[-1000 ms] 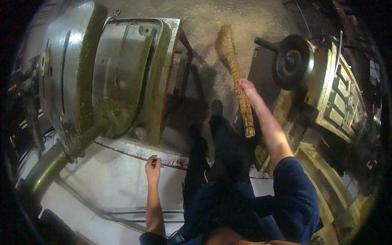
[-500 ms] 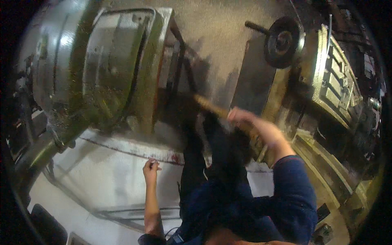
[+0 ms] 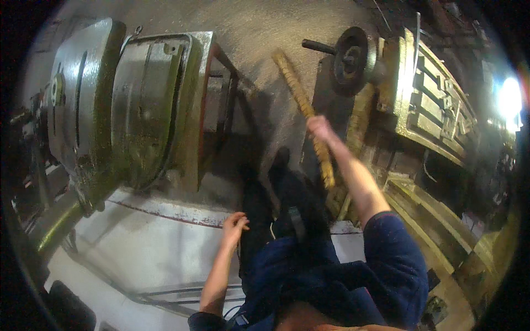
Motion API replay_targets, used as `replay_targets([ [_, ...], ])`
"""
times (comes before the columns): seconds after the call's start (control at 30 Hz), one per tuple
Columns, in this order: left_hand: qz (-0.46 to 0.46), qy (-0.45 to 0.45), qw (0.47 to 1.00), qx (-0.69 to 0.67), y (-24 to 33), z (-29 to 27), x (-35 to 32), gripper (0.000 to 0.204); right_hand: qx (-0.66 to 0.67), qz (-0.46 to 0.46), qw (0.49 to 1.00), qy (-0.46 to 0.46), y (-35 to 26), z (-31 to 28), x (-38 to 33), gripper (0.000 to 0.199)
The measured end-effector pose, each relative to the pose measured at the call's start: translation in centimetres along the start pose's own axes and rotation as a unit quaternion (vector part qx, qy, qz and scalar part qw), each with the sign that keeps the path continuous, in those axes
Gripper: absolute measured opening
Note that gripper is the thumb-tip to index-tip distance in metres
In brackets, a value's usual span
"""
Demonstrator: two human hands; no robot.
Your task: The person sweeps metal shavings and debris from the workshop floor using a straw broom. They gather the debris into a pile and continue sweeping around machinery and along the walls.
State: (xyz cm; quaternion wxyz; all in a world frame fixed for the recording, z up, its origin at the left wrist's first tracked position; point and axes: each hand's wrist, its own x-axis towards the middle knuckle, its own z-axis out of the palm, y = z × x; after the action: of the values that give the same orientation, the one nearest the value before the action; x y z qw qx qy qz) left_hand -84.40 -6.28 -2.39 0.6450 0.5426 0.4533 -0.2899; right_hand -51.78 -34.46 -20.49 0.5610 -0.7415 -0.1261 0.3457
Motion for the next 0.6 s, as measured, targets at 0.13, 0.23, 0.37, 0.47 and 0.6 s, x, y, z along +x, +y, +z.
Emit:
replay_targets([
  [0.13,-0.034,-0.181,0.981,-0.064,5.3,5.0,-0.3,0.037,0.34,0.256,0.884,0.191,-6.8,9.9,-7.0,0.009],
  [0.23,-0.184,-0.293,0.919,-0.189,5.6,6.3,0.1,0.038,0.471,0.257,0.809,0.242,-8.3,17.4,-10.9,0.009],
  [0.37,-0.284,-0.261,0.903,-0.189,4.3,3.9,-1.0,0.027,0.522,0.395,0.684,0.323,-9.7,25.3,-15.5,0.011],
  [0.47,-0.387,-0.193,0.882,-0.185,2.7,2.1,0.3,0.025,0.571,0.482,0.569,0.345,-5.9,30.5,-17.9,0.013],
  [0.6,-0.326,-0.179,0.915,-0.153,3.2,1.9,7.5,0.019,0.542,0.472,0.643,0.264,-0.2,32.0,-13.6,0.021],
])
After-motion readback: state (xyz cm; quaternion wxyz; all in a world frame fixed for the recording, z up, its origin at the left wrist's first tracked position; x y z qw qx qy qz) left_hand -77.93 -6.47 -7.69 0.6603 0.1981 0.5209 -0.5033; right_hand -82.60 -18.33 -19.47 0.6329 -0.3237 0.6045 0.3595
